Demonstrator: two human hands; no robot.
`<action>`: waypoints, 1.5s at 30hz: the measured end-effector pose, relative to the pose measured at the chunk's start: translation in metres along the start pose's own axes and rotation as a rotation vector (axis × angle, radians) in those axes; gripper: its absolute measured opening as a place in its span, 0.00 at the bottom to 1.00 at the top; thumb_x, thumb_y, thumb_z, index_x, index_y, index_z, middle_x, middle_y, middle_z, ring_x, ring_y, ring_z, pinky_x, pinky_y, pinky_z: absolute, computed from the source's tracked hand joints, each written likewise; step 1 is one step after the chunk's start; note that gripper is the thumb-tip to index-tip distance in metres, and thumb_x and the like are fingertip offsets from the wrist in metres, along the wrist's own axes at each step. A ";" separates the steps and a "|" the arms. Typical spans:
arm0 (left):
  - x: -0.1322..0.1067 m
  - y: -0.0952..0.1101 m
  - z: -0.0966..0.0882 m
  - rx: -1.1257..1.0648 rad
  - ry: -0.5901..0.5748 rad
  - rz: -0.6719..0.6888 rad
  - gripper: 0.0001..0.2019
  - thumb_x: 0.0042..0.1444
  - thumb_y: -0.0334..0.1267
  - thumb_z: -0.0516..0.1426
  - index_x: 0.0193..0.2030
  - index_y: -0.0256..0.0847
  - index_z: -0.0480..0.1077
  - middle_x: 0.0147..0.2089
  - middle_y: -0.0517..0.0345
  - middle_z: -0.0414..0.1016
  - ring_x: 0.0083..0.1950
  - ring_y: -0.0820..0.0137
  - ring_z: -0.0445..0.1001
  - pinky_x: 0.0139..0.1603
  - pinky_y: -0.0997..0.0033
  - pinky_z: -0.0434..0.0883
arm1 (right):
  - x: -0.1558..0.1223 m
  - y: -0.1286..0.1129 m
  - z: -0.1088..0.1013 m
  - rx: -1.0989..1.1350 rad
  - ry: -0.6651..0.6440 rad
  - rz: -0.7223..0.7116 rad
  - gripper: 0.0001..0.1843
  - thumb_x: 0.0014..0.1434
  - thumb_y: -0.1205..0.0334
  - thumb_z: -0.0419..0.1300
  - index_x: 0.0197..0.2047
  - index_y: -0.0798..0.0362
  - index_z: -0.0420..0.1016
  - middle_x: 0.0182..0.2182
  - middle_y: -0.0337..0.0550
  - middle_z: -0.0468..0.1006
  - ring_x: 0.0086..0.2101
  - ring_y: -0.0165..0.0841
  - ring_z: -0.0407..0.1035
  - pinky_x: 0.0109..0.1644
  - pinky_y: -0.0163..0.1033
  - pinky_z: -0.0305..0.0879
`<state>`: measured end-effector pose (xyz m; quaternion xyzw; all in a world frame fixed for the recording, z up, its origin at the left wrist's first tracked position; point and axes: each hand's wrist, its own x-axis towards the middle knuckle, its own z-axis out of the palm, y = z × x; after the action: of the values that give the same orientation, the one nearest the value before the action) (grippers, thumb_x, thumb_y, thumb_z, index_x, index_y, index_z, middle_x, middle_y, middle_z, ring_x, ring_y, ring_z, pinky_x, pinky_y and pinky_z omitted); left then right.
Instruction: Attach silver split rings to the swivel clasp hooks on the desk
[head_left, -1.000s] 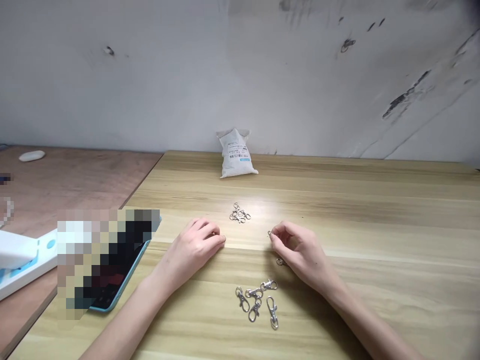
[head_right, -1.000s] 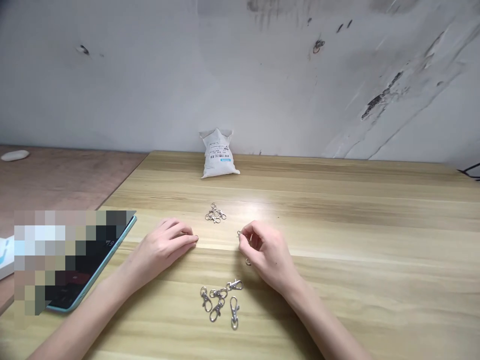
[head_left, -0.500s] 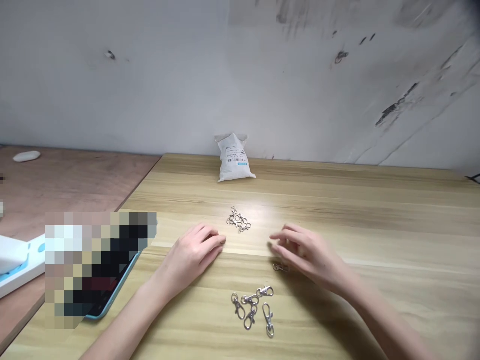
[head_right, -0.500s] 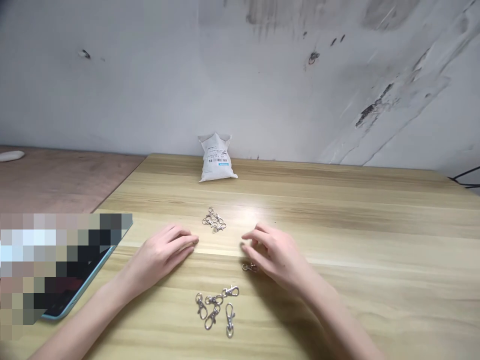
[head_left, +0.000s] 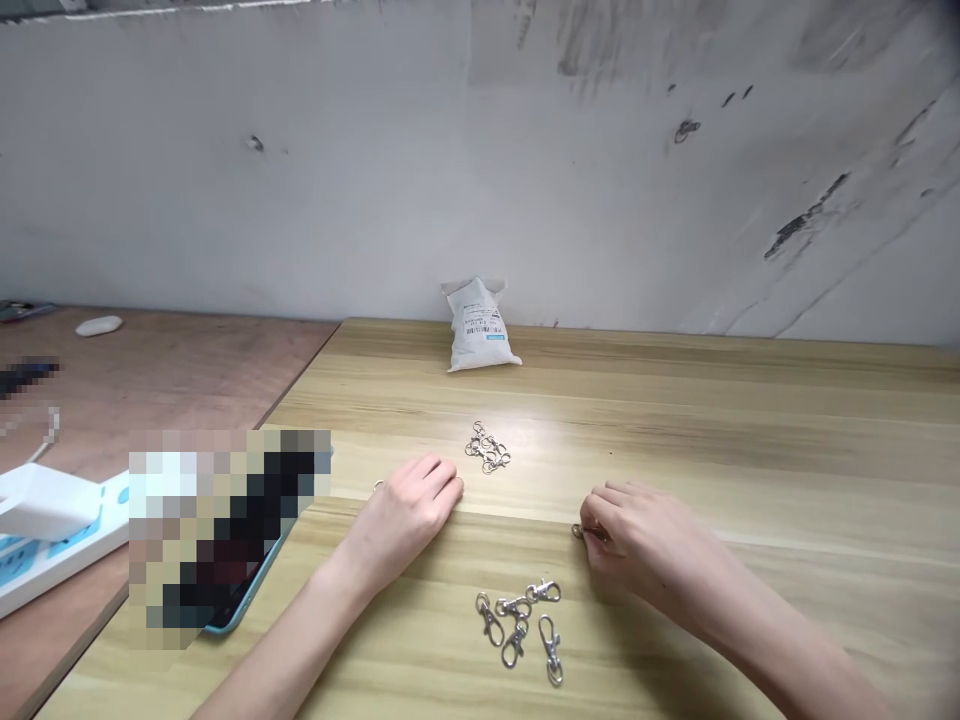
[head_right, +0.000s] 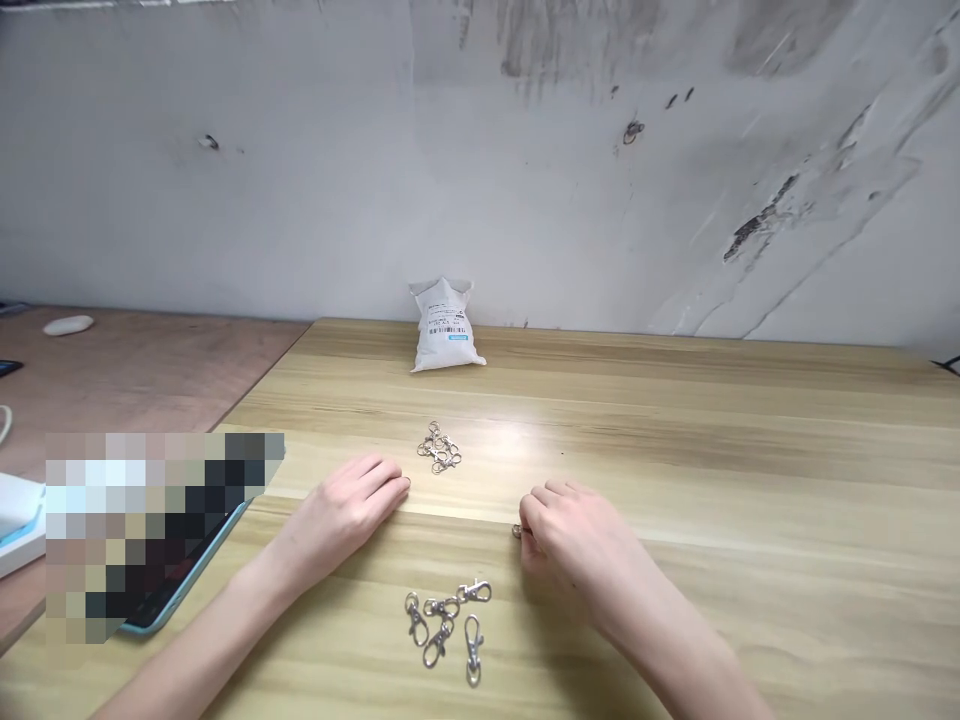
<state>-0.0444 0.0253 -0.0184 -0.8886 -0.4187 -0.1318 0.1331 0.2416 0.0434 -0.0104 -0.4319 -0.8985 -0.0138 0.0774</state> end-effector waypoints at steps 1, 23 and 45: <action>0.001 0.000 0.000 0.007 0.008 -0.005 0.07 0.60 0.23 0.53 0.34 0.35 0.69 0.35 0.54 0.70 0.35 0.66 0.67 0.35 0.67 0.66 | 0.001 0.000 0.001 -0.035 0.042 -0.026 0.10 0.48 0.76 0.54 0.21 0.53 0.67 0.19 0.39 0.72 0.21 0.31 0.64 0.27 0.37 0.49; -0.003 -0.008 -0.002 -0.387 -0.031 -0.199 0.07 0.65 0.32 0.52 0.44 0.39 0.71 0.43 0.53 0.71 0.44 0.67 0.71 0.42 0.67 0.70 | -0.003 0.005 -0.006 0.047 -0.175 0.124 0.13 0.47 0.79 0.52 0.31 0.53 0.71 0.29 0.41 0.74 0.29 0.32 0.67 0.29 0.35 0.51; 0.004 0.009 -0.010 0.079 0.025 0.087 0.11 0.59 0.20 0.51 0.30 0.34 0.68 0.32 0.55 0.69 0.32 0.68 0.65 0.29 0.68 0.64 | 0.008 -0.011 0.013 0.227 0.182 -0.050 0.10 0.61 0.74 0.51 0.32 0.54 0.70 0.28 0.41 0.70 0.28 0.31 0.62 0.32 0.36 0.56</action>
<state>-0.0364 0.0192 -0.0087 -0.8983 -0.3828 -0.1204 0.1789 0.2264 0.0437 -0.0218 -0.3946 -0.8941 0.0469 0.2065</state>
